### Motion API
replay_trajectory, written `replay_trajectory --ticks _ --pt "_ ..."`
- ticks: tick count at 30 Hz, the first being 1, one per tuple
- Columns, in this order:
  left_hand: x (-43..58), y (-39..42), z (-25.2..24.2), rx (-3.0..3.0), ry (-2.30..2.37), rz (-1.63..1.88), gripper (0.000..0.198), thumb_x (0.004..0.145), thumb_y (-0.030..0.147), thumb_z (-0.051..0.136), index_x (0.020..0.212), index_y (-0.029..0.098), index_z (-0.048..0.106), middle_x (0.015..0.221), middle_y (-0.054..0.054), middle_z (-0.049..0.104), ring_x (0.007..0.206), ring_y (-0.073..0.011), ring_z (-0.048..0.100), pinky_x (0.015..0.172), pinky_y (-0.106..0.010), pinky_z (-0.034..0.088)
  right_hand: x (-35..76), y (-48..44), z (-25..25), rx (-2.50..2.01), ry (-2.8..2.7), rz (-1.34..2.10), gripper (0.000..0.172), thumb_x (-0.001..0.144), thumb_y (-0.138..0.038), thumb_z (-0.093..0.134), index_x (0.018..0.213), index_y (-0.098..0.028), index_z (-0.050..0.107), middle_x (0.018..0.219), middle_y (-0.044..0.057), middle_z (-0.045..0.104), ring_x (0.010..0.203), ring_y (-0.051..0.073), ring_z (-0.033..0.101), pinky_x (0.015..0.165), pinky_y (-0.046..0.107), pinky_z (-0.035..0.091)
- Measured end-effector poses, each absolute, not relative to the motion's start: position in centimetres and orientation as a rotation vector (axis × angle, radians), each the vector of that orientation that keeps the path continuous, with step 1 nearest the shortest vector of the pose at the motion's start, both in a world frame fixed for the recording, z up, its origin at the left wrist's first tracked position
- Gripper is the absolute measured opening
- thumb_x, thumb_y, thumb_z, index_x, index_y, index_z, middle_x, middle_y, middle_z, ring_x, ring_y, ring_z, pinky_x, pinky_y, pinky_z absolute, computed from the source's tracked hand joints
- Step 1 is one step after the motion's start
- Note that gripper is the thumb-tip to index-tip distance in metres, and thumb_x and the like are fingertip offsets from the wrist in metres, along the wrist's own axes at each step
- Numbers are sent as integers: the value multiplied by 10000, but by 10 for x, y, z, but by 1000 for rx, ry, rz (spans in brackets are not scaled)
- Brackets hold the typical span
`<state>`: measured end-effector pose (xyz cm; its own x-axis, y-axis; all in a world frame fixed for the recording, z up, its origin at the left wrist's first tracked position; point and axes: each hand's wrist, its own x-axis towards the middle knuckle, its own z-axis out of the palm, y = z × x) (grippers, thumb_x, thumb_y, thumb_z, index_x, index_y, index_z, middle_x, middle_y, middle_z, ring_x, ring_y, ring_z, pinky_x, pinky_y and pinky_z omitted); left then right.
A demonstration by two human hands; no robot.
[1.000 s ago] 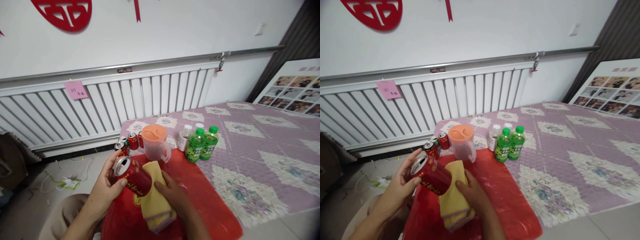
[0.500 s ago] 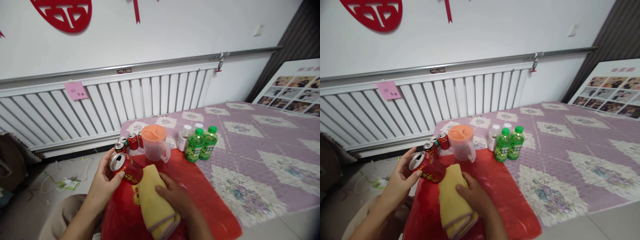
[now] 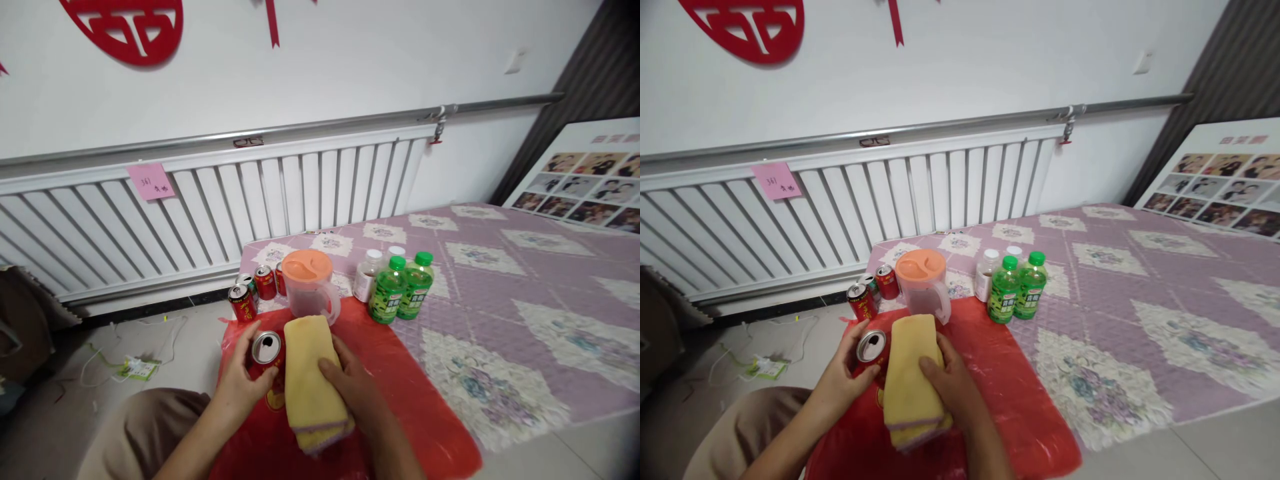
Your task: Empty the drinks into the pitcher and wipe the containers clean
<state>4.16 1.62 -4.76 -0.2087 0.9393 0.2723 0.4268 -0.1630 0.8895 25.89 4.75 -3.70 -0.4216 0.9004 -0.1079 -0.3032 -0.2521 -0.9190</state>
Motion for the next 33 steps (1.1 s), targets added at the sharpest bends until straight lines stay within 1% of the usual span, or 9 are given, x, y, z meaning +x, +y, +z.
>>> replay_trajectory --ticks 4,10,12,16,20,25,29,31,33 --pt "41 17 -53 1526 1588 1306 744 670 261 649 1359 212 375 1370 -125 497 1271 -302 482 1104 -514 345 258 49 -39 -835 -1160 1797 661 721 -469 719 1287 -231 474 1235 101 649 1087 308 635 822 421 551" --pt "39 14 -49 1530 1541 1214 784 674 266 656 1392 214 345 1344 -111 525 1250 -285 513 1106 -475 362 256 53 -44 -995 -1399 1726 516 795 -375 633 1269 -217 503 1230 101 654 1033 284 656 827 418 540" --pt "38 13 -47 1537 1517 1175 793 683 255 654 1405 203 330 1348 -119 523 1257 -283 510 1112 -477 354 257 54 -45 -1062 -1506 1645 507 805 -339 610 1286 -222 503 1256 98 638 1040 274 649 867 422 521" --pt "33 11 -46 1563 1470 1093 784 700 178 637 1417 206 320 1405 -123 483 1309 -272 467 1133 -481 324 258 56 -49 -1188 -1645 1450 551 791 -302 610 1325 -230 497 1315 93 598 1132 273 598 967 421 458" --pt "26 12 -48 1608 1434 1051 783 703 116 624 1422 225 333 1457 -112 442 1354 -269 415 1155 -477 287 256 56 -50 -1105 -1528 1600 575 798 -342 604 1345 -240 458 1329 93 590 1092 274 626 897 413 506" --pt "18 14 -44 1640 1377 939 838 700 70 596 1453 270 288 1488 -88 413 1379 -258 384 1164 -469 270 254 54 -39 -985 -1323 1783 573 767 -439 635 1274 -224 476 1234 99 650 1022 297 660 799 414 546" --pt "18 14 -35 1635 1334 879 883 687 55 580 1472 292 252 1472 -80 438 1345 -256 436 1132 -459 335 254 54 -37 -1017 -1374 1752 535 774 -411 625 1252 -216 487 1218 99 657 1003 289 664 810 419 540" --pt "20 14 -33 1649 1345 878 880 689 73 597 1472 282 255 1469 -87 441 1339 -262 442 1130 -464 334 254 56 -40 -1062 -1453 1700 525 780 -377 614 1264 -213 496 1244 99 645 1025 284 654 838 420 530" --pt "23 13 -33 1683 1411 919 861 694 141 655 1462 258 284 1477 -110 424 1354 -292 414 1139 -495 306 254 57 -42 -1129 -1547 1624 536 778 -341 610 1287 -212 503 1279 99 626 1058 282 639 882 424 511"
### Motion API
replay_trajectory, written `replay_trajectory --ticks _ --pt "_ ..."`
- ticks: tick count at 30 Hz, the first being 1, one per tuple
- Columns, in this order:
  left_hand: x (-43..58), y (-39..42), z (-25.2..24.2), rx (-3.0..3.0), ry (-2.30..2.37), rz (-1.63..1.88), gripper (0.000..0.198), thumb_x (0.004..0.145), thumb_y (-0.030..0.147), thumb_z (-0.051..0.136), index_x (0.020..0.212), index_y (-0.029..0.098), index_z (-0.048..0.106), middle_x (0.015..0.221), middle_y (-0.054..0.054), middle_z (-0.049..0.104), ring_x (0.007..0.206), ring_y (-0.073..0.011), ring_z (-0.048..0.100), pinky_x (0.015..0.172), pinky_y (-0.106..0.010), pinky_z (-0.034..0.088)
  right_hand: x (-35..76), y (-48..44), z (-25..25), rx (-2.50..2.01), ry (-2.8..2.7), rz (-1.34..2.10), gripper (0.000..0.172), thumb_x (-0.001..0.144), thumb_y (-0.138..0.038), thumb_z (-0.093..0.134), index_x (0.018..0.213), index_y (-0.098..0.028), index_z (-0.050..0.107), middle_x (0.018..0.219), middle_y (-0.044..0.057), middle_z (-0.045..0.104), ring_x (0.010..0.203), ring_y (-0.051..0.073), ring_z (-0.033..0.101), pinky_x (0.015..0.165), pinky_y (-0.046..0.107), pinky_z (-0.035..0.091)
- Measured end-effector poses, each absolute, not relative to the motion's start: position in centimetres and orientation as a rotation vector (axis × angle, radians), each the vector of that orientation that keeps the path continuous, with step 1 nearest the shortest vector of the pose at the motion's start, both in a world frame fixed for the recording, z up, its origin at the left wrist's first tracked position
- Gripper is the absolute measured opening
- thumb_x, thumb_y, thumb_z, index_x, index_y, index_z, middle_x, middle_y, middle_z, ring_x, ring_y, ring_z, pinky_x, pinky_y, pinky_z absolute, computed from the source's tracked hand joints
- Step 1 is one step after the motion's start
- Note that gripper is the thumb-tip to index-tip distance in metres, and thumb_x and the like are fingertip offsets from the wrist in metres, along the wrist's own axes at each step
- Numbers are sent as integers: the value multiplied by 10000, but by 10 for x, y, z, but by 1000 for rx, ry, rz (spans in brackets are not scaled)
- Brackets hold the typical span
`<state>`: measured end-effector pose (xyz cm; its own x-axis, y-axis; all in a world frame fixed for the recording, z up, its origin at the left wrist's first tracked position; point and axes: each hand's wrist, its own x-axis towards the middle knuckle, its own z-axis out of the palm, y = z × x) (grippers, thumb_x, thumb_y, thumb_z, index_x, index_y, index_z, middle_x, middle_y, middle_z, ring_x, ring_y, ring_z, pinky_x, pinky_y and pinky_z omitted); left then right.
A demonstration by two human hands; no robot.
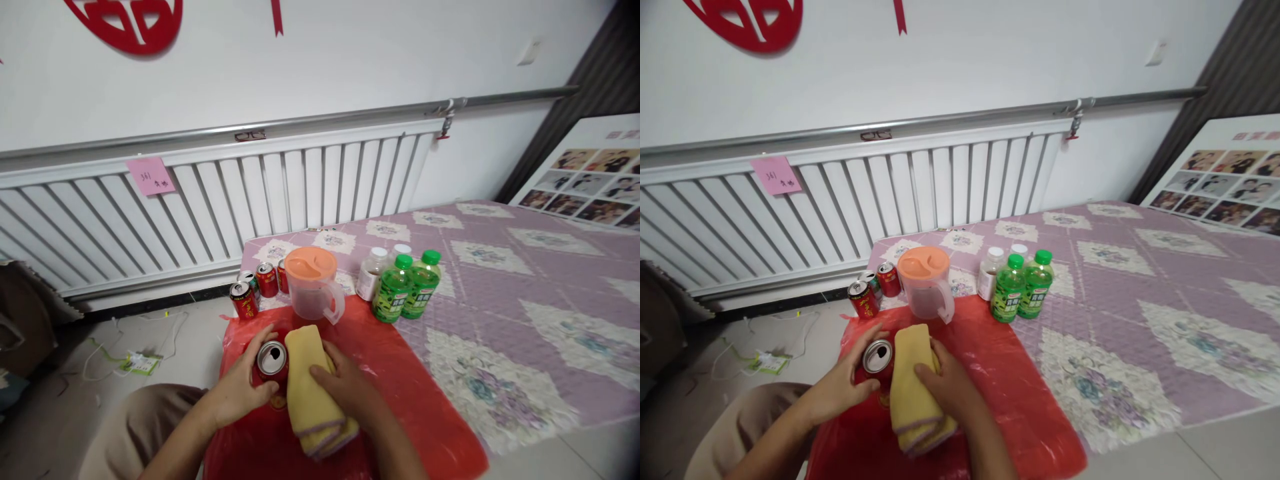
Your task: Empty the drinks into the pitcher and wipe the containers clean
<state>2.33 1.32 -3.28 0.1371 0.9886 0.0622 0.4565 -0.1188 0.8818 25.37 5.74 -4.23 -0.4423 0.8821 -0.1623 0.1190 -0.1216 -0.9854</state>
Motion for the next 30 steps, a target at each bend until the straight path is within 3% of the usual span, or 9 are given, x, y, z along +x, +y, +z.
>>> replay_trajectory --ticks 4,9,11,16,22,26,30 --pt "31 12 -36 1803 1686 1076 784 638 294 771 1350 215 453 1367 -155 506 1286 -372 453 1082 -579 333 253 60 -44 -1218 -1664 1498 567 768 -311 611 1309 -180 506 1325 121 593 1114 288 608 937 431 478" --pt "37 10 -32 1891 1824 1106 443 674 256 731 1102 254 617 1095 -94 649 1053 -345 591 911 -541 465 254 59 -43 -1126 -1536 1610 555 776 -351 626 1301 -231 491 1279 90 628 1074 282 635 872 421 522" --pt "36 10 -30 1884 1775 1129 391 676 221 706 1058 250 628 1063 -87 666 1018 -332 610 886 -519 484 255 57 -42 -1033 -1433 1717 559 775 -401 635 1290 -245 487 1242 85 650 1050 292 651 839 428 538" --pt "30 11 -28 1836 1659 1096 546 673 132 625 1201 251 558 1221 -81 634 1151 -296 582 1015 -503 436 256 55 -37 -953 -1333 1833 577 759 -460 650 1273 -246 497 1192 82 675 1038 306 659 813 429 545" --pt "25 13 -22 1811 1601 1031 585 677 118 592 1248 232 536 1295 -94 600 1221 -281 547 1077 -501 390 254 59 -43 -1137 -1611 1590 562 766 -329 627 1303 -207 514 1280 96 627 1080 280 626 917 431 492" --pt "28 13 -24 1830 1631 1059 602 692 173 652 1275 247 521 1322 -99 574 1245 -291 521 1078 -504 383 253 60 -46 -1202 -1670 1528 570 772 -309 618 1324 -223 508 1275 97 630 1090 280 620 934 437 479" --pt "32 14 -25 1896 1769 1103 578 654 244 736 1208 231 571 1201 -110 624 1142 -331 570 990 -540 443 254 57 -43 -1122 -1598 1590 566 774 -327 627 1317 -230 500 1300 94 614 1083 281 627 898 422 506"
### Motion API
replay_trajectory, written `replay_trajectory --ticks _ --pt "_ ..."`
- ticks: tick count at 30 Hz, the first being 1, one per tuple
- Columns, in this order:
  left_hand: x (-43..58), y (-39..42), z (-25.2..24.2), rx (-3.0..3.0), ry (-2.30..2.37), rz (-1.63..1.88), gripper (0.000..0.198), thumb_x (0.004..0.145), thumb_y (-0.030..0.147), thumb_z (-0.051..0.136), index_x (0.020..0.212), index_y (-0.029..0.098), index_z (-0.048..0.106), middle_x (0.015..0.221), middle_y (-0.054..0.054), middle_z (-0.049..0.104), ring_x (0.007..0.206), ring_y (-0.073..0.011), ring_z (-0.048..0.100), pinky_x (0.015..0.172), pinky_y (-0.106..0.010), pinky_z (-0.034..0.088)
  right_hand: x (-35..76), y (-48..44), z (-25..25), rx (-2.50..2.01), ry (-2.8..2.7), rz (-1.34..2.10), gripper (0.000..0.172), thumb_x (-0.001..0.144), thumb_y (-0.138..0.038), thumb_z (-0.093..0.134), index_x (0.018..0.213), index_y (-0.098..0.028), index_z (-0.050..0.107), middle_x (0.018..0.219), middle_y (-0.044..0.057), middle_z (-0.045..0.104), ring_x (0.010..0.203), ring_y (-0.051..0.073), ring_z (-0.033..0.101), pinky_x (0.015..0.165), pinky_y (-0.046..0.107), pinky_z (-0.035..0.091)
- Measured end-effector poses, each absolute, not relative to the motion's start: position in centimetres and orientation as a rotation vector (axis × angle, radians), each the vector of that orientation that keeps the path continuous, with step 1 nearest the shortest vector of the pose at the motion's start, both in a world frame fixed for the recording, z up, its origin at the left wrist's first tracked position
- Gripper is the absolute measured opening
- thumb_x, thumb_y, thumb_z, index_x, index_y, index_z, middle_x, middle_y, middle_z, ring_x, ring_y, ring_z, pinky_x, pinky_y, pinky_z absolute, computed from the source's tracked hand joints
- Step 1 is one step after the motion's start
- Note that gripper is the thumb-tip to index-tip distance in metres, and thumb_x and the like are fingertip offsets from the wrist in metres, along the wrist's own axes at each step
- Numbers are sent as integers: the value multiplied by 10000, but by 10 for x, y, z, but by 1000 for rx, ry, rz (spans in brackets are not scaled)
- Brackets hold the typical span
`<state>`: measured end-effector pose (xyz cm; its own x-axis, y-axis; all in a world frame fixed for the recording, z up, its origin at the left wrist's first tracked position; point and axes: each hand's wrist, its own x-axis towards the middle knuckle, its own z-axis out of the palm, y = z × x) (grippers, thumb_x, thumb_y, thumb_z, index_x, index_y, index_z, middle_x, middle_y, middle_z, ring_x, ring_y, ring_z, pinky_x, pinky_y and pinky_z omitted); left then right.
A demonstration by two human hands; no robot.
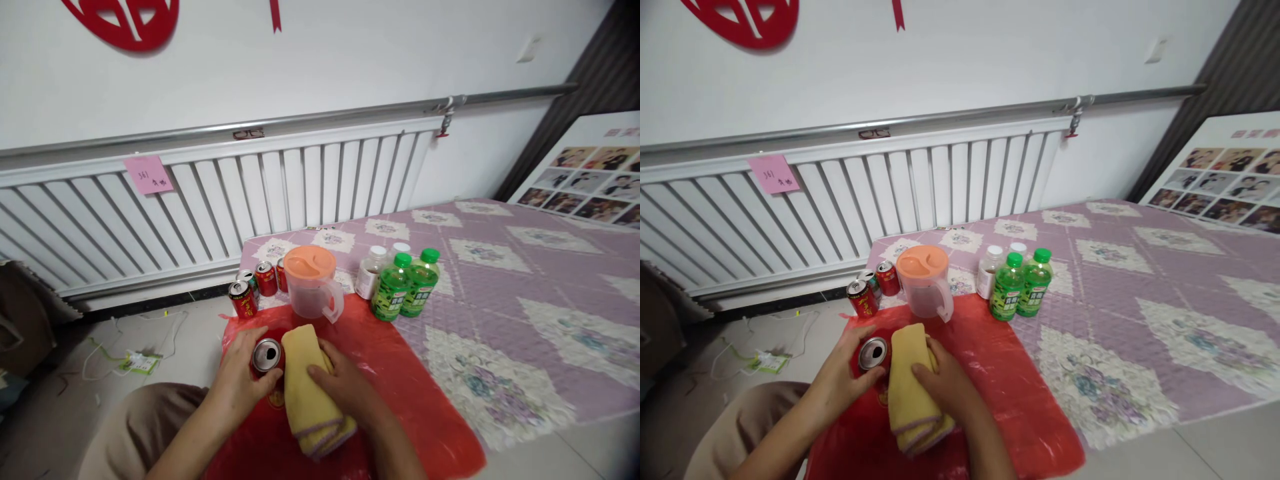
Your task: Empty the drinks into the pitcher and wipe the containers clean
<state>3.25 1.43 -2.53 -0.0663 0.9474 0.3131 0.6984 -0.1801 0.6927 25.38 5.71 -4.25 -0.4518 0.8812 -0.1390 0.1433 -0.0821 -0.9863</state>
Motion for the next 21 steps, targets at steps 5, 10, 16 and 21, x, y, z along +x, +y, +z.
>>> replay_trajectory --ticks 5,10,16,21 --pt "34 15 -25 1902 1769 1093 519 669 199 683 1176 239 583 1164 -101 648 1099 -325 595 966 -543 450 257 53 -35 -876 -1380 1844 574 781 -420 645 1301 -240 484 1210 86 669 1038 296 662 817 421 545" --pt "32 14 -24 1915 1659 1050 573 682 123 590 1241 235 531 1242 -99 617 1161 -290 574 1004 -506 441 257 54 -37 -946 -1464 1781 561 795 -380 637 1316 -245 481 1257 68 648 1052 269 654 839 397 539" --pt "30 12 -19 1861 1549 1010 649 690 81 522 1315 250 475 1313 -85 586 1229 -258 545 1061 -475 414 255 57 -45 -1129 -1670 1599 545 791 -303 627 1315 -217 505 1344 85 589 1058 258 640 897 407 507" --pt "33 12 -20 1960 1749 1049 596 691 167 625 1272 216 505 1309 -113 565 1244 -313 505 1059 -541 388 255 57 -46 -1048 -1566 1728 547 801 -318 620 1318 -214 473 1295 90 622 1032 253 658 843 392 535"
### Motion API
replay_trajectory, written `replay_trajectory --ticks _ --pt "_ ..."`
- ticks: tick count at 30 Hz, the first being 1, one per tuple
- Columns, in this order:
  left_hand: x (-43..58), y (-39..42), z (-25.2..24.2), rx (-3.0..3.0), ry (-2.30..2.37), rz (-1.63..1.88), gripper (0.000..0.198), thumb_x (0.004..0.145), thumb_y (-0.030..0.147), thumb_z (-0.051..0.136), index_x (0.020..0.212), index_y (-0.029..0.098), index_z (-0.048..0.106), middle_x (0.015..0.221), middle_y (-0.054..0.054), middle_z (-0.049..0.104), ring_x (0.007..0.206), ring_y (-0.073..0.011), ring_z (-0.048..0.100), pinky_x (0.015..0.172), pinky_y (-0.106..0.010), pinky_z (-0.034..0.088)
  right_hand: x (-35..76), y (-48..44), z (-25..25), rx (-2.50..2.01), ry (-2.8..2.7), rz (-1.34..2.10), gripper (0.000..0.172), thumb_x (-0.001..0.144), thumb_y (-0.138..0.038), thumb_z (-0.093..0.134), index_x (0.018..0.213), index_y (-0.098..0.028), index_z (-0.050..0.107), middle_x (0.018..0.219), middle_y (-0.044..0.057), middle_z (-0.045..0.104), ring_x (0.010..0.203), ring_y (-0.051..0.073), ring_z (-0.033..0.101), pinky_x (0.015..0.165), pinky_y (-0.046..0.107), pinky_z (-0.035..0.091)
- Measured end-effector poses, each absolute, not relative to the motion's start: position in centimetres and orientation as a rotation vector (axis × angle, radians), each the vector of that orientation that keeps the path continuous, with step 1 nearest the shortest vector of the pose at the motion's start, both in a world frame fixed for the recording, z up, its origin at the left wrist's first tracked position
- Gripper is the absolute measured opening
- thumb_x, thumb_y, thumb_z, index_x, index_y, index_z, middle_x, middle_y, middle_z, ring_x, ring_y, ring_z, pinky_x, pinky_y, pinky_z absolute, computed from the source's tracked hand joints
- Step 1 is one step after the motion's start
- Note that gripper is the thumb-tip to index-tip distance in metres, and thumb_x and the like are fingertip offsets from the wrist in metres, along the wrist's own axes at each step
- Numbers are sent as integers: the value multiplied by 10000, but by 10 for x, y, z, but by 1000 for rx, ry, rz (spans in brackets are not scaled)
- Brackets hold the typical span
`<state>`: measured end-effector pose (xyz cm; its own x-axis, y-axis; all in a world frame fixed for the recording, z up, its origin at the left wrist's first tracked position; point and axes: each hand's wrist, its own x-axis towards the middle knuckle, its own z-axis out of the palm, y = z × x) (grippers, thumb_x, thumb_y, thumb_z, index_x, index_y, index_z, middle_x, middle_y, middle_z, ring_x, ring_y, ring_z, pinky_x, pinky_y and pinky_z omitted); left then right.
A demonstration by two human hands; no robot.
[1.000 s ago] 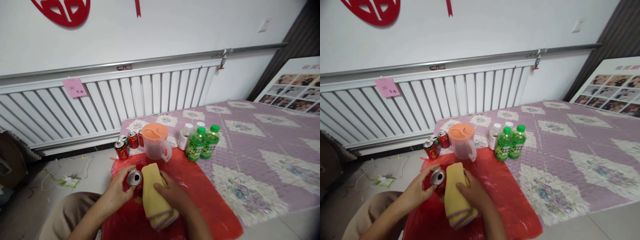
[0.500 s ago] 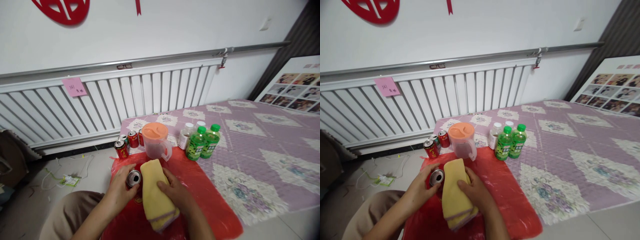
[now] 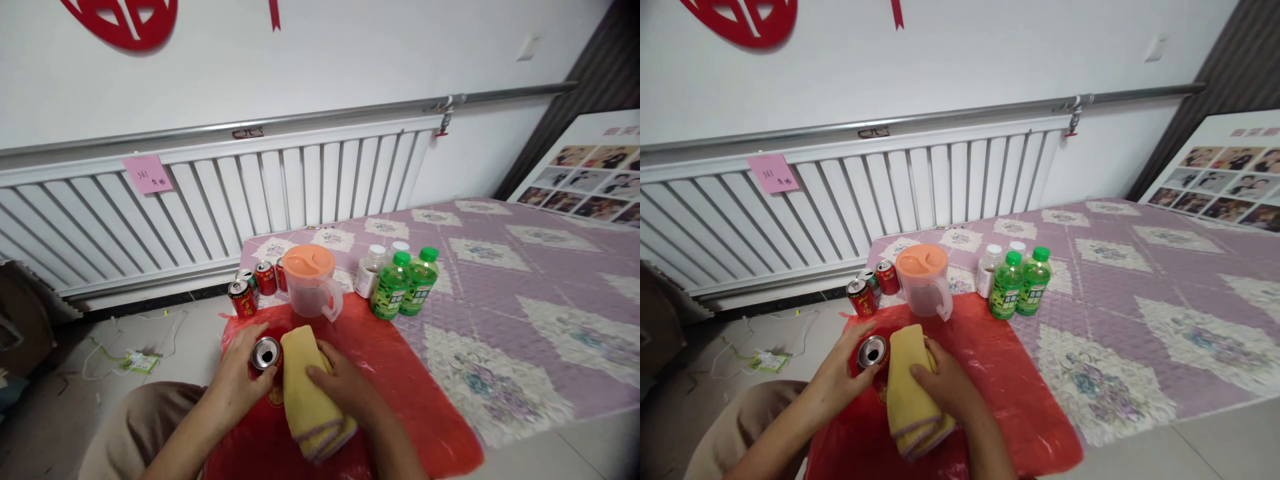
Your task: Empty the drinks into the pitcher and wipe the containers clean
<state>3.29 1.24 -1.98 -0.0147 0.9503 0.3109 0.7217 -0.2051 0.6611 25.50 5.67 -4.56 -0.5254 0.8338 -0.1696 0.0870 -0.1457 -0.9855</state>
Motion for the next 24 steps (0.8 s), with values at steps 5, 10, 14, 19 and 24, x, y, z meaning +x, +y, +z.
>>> replay_trajectory --ticks 5,10,14,19,24 --pt "34 14 -24 2008 1865 992 528 697 213 658 1211 192 540 1163 -117 621 1113 -322 571 972 -552 449 257 53 -41 -883 -1390 1842 586 781 -401 659 1308 -236 463 1250 78 653 1058 275 658 820 384 548" --pt "30 14 -28 2048 1704 1033 586 693 101 552 1264 217 494 1248 -100 595 1174 -278 557 1019 -498 440 257 53 -40 -880 -1398 1853 561 800 -377 636 1314 -247 450 1245 70 655 1029 262 669 803 373 548" --pt "27 14 -26 2020 1644 977 616 697 71 502 1292 224 472 1302 -92 576 1214 -257 544 1048 -483 425 255 57 -44 -1064 -1597 1696 526 796 -295 613 1301 -223 487 1313 83 611 1032 254 656 831 383 532" --pt "28 13 -24 2011 1667 960 625 723 123 559 1328 226 440 1360 -106 525 1283 -276 480 1082 -504 383 253 58 -46 -1099 -1660 1629 526 795 -295 610 1300 -206 491 1310 91 610 1041 249 648 851 381 523" --pt "31 15 -28 2020 1804 999 603 719 215 664 1291 219 476 1262 -122 567 1200 -316 528 1026 -542 415 254 56 -42 -977 -1511 1735 527 791 -331 634 1285 -228 483 1272 80 635 1045 255 656 832 375 539"
